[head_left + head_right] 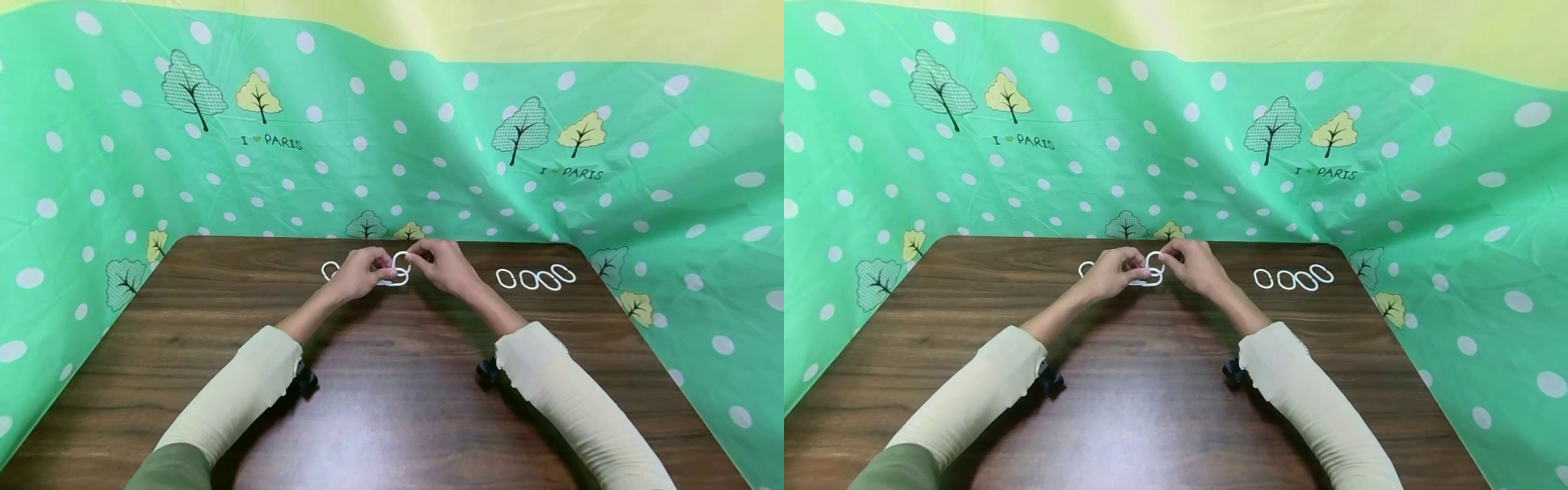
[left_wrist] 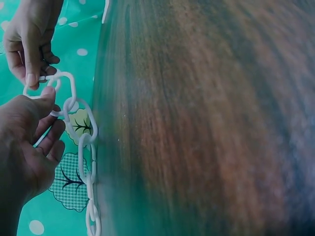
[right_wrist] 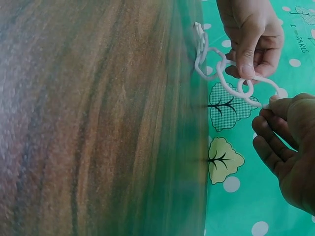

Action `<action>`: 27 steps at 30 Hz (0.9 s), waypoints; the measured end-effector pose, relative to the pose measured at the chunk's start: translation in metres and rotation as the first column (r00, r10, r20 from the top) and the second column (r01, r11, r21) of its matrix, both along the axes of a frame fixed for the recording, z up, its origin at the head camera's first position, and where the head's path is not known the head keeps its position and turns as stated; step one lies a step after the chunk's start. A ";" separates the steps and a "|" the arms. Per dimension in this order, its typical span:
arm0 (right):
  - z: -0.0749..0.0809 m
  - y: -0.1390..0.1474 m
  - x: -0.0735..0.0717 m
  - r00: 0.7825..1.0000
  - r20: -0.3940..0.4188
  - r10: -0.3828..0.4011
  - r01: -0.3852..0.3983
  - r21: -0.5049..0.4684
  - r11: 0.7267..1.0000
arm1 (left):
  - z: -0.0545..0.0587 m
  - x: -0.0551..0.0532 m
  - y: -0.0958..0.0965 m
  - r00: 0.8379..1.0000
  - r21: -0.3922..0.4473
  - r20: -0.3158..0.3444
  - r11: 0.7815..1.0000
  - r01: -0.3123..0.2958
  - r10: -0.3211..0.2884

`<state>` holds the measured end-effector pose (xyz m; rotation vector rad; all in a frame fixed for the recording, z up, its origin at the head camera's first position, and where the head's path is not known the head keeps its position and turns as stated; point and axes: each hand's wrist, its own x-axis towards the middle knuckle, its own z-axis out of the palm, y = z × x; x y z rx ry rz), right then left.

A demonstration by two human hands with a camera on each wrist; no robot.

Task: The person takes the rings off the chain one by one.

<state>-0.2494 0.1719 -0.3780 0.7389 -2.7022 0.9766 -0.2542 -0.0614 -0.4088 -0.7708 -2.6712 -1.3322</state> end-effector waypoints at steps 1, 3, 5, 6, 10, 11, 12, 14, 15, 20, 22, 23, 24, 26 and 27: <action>0.000 0.000 0.000 1.000 -0.001 0.002 -0.002 -0.001 1.000 | 0.000 0.000 0.000 1.000 -0.004 0.000 1.000 -0.002 0.002; -0.001 -0.001 0.001 1.000 -0.001 0.002 -0.002 0.000 1.000 | 0.000 0.000 0.001 1.000 -0.020 -0.009 1.000 -0.014 0.014; -0.001 -0.002 0.002 1.000 -0.002 0.002 -0.002 0.000 1.000 | 0.000 -0.001 0.002 0.999 -0.044 -0.028 0.999 -0.032 0.031; -0.001 -0.003 0.002 1.000 -0.001 0.002 -0.002 0.000 1.000 | 0.000 0.000 0.002 0.998 -0.055 -0.038 0.998 -0.043 0.041; -0.001 -0.005 0.004 1.000 0.001 0.005 -0.005 0.000 1.000 | 0.001 0.001 0.003 0.995 -0.083 -0.068 0.993 -0.085 0.079; -0.001 -0.005 0.004 1.000 0.002 0.006 -0.006 0.000 1.000 | 0.001 0.001 0.003 0.994 -0.084 -0.070 0.992 -0.091 0.085; -0.001 -0.006 0.005 1.000 0.004 0.006 -0.006 0.000 1.000 | 0.001 0.001 0.003 0.993 -0.085 -0.071 0.992 -0.096 0.091; -0.001 -0.006 0.006 1.000 0.003 0.005 -0.005 0.002 1.000 | 0.001 0.001 0.003 0.993 -0.082 -0.071 0.991 -0.105 0.099; 0.000 -0.007 0.006 1.000 0.003 0.003 -0.003 0.003 1.000 | 0.001 0.001 0.002 0.992 -0.080 -0.068 0.991 -0.108 0.103; 0.000 -0.006 0.007 1.000 0.005 -0.009 0.009 0.002 1.000 | 0.000 0.002 0.001 0.992 -0.062 -0.050 0.991 -0.116 0.113; -0.001 -0.006 0.007 1.000 0.006 -0.011 0.011 0.000 1.000 | -0.002 0.002 0.001 0.992 -0.057 -0.048 0.992 -0.115 0.113; -0.001 -0.006 0.007 1.000 0.005 -0.012 0.012 0.000 1.000 | -0.002 0.002 0.001 0.993 -0.054 -0.049 0.992 -0.113 0.111; -0.001 -0.005 0.007 1.000 0.003 -0.013 0.013 0.000 1.000 | -0.003 0.002 0.002 0.993 -0.048 -0.048 0.993 -0.112 0.109; -0.002 -0.005 0.007 1.000 -0.001 -0.018 0.018 0.001 1.000 | -0.004 0.002 0.002 0.993 -0.040 -0.056 0.993 -0.111 0.109; -0.002 -0.005 0.007 1.000 -0.003 -0.021 0.021 0.002 1.000 | -0.004 0.002 0.002 0.992 -0.034 -0.059 0.993 -0.110 0.108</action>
